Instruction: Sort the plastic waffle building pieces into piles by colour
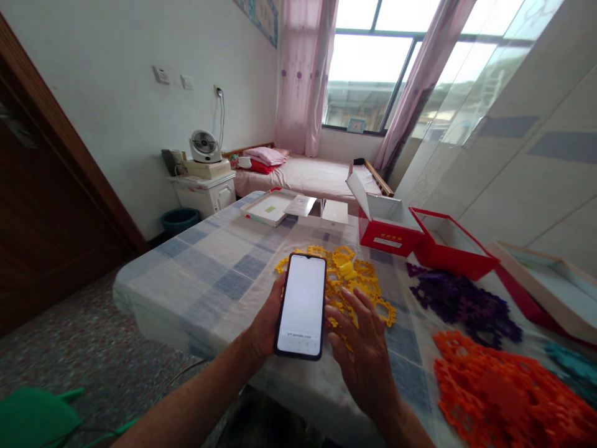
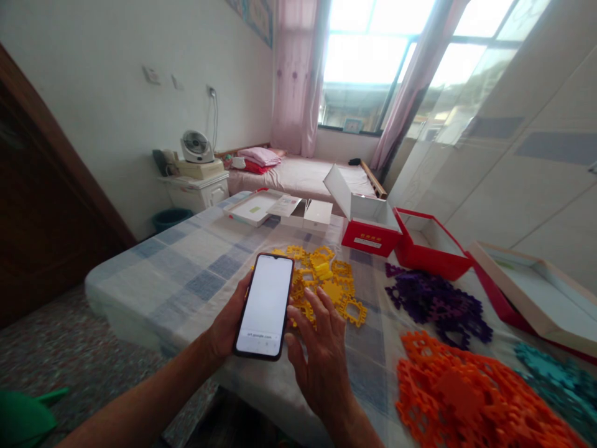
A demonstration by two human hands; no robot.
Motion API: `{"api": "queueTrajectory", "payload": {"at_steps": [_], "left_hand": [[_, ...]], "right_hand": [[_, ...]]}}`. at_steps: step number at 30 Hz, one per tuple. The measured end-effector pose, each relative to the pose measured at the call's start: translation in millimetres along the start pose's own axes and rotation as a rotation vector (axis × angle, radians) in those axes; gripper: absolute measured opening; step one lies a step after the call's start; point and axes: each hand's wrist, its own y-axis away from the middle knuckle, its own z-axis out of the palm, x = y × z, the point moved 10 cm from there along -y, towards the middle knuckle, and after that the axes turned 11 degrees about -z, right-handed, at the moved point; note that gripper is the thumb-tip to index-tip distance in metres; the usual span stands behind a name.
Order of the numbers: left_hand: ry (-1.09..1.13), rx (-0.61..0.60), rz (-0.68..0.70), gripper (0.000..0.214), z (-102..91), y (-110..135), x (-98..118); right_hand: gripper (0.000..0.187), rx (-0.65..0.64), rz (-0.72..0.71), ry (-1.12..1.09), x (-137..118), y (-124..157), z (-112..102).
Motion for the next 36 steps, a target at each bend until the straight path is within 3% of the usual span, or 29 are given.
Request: {"api": "queueTrajectory", "payload": {"at_steps": [17, 36], "left_hand": [[-0.070, 0.059, 0.022, 0.066, -8.3, -2, 3], [-0.039, 0.034, -0.007, 0.062, 1.7, 1, -2]], "right_hand": [[0.027, -0.011, 0.047, -0.038, 2, -2, 0], [0.029, -0.032, 0.041, -0.045, 7, 3, 6]]}}
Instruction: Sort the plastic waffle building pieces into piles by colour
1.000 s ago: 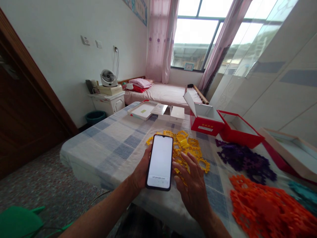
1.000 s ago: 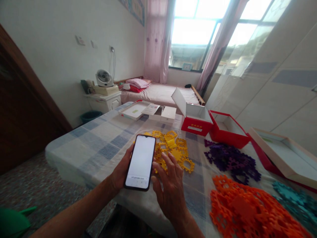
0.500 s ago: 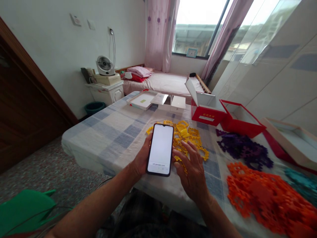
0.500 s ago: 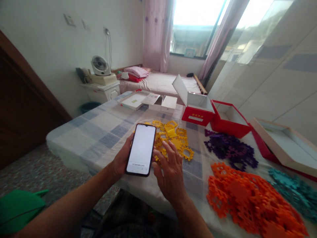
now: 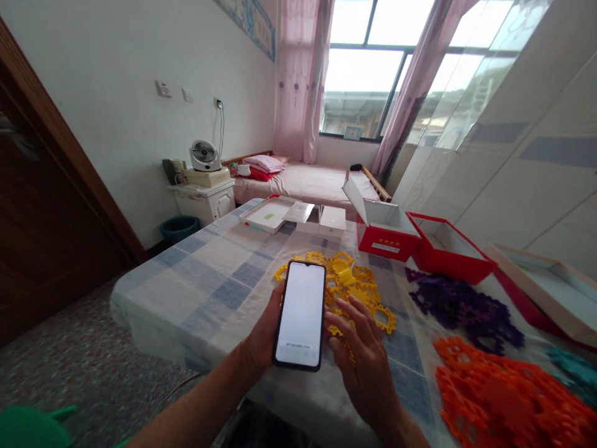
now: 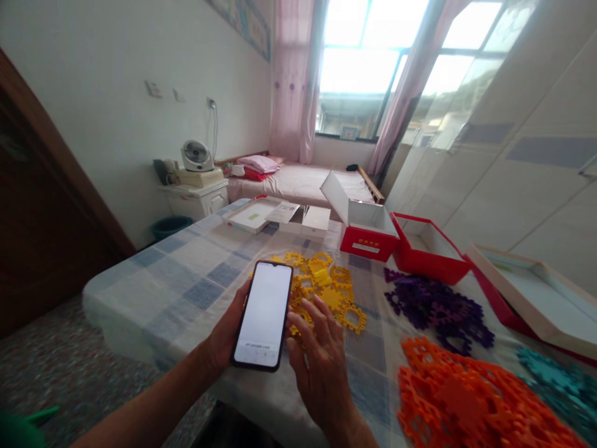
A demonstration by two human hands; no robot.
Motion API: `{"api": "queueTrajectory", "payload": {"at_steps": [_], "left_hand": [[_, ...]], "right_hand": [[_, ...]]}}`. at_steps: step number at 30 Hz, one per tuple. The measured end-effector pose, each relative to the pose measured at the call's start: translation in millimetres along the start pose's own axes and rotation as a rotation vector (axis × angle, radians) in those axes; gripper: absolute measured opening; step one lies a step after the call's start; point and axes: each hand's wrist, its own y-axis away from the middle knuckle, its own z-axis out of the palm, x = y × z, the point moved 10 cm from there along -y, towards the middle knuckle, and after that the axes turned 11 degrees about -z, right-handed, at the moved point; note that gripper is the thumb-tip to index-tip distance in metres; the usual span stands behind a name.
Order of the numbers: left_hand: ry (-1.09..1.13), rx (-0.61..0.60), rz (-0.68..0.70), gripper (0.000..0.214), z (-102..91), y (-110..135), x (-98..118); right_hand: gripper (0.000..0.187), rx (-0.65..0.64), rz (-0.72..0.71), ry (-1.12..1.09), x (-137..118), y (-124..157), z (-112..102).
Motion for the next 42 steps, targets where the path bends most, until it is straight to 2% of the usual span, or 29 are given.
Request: {"api": "queueTrajectory", "payload": {"at_steps": [6, 12, 16, 21, 23, 26, 31, 34, 36, 39, 42], "left_hand": [[0.038, -0.031, 0.022, 0.060, 0.9, -2, 2], [0.024, -0.007, 0.017, 0.061, -7.1, -4, 0], [0.007, 0.003, 0.017, 0.061, -3.8, 0, 2], [-0.064, 0.005, 0.087, 0.064, 1.5, 21, 26], [-0.075, 0.017, 0.131, 0.064, -5.2, 33, 38], [-0.072, 0.081, 0.204, 0.064, -28.1, 51, 51], [0.005, 0.172, 0.290, 0.069, -64.7, 71, 57], [0.055, 0.150, 0.331, 0.069, -67.6, 74, 58], [0.056, 0.118, 0.332, 0.067, -63.4, 73, 57], [0.036, 0.088, 0.307, 0.067, -58.0, 70, 55], [0.026, 0.092, 0.271, 0.067, -58.5, 69, 53]], "right_hand": [[0.030, -0.029, -0.015, -0.034, 0, 1, 3], [0.029, -0.011, -0.024, -0.043, -1, -1, 1], [0.029, 0.010, -0.027, -0.042, -1, -3, -2], [0.029, 0.043, -0.026, -0.057, 4, 0, -6], [0.028, 0.036, -0.027, -0.047, 7, 2, -5], [0.026, 0.032, -0.044, -0.041, 8, 2, -3], [0.026, 0.025, -0.047, -0.072, 8, 3, 2], [0.025, 0.014, 0.032, -0.133, 8, 1, 2], [0.026, -0.033, 0.175, -0.256, 13, -1, 7], [0.032, -0.183, 0.424, -0.588, 10, -3, 33], [0.038, -0.284, 0.496, -0.778, -4, -15, 59]]}}
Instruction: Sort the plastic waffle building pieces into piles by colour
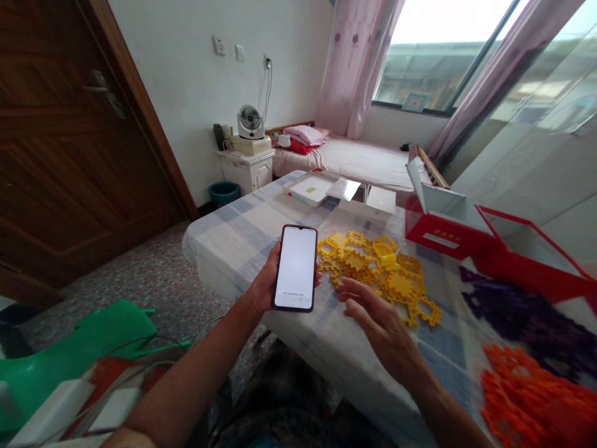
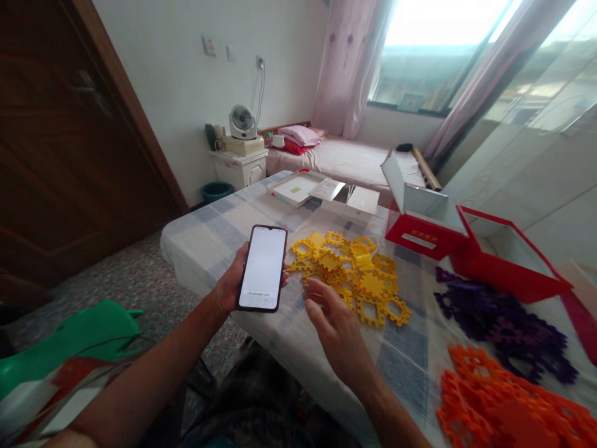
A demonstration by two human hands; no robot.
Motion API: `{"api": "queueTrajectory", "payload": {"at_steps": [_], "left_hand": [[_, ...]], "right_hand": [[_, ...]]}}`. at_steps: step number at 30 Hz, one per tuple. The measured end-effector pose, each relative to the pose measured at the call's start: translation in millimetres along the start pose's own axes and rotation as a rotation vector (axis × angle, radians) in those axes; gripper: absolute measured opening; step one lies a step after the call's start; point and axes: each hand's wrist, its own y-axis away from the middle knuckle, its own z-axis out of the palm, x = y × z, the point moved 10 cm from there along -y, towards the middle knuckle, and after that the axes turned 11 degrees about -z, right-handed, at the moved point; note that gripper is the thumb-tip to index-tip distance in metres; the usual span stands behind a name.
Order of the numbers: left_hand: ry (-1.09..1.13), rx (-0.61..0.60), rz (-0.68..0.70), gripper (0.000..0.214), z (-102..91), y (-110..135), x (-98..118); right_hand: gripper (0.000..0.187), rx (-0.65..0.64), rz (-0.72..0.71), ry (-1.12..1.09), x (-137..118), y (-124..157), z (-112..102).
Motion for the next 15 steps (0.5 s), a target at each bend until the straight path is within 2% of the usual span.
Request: {"api": "queueTrajectory", "payload": {"at_steps": [6, 15], "left_hand": [[-0.077, 0.032, -0.068, 0.074, -2.6, -1, -4], [-0.115, 0.051, -0.122, 0.073, -0.4, -2, -16]], "right_hand": [[0.038, -0.112, -0.060, -0.127, 1, -34, 46], [0.041, -0.068, -0.101, -0.086, 9, -34, 50]]}}
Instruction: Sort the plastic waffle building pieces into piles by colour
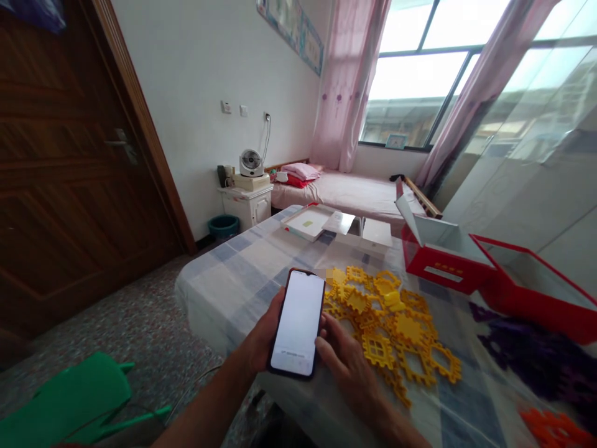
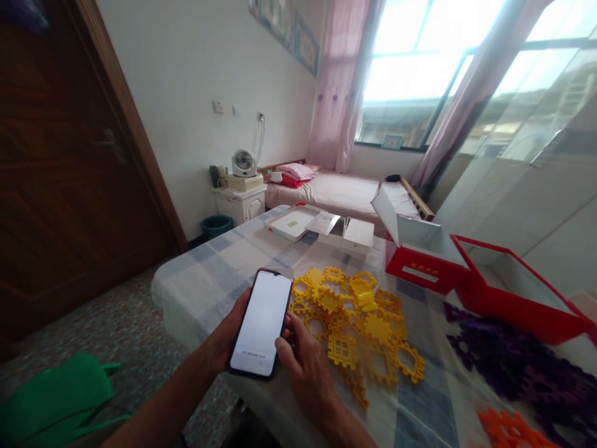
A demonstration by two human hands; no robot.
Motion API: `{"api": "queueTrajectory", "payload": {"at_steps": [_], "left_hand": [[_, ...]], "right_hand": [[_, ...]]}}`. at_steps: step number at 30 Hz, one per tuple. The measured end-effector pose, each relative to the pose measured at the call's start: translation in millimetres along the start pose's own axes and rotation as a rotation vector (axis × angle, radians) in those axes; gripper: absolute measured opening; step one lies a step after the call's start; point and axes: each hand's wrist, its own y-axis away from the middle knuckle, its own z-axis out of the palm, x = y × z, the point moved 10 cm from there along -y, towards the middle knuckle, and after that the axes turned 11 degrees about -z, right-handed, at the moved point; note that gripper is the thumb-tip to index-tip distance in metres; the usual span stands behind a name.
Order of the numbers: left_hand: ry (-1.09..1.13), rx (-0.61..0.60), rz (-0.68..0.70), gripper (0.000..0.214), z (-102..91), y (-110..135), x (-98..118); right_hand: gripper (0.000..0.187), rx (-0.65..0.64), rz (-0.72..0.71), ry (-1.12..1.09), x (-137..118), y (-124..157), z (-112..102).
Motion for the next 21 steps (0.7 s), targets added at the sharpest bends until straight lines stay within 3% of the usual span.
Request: {"api": "queueTrajectory", "payload": {"at_steps": [10, 21], "left_hand": [[0.024, 0.056, -0.022, 0.077, -2.0, 0.6, -1.7], [-0.050, 0.033, -0.045, 0.082, -1.0, -0.2, -4.1]], "right_hand": [[0.041, 0.022, -0.033, 0.034, -2.1, 1.7, -0.9], [0.040, 0.025, -0.026, 0.062, -2.2, 2.3, -1.3]]}}
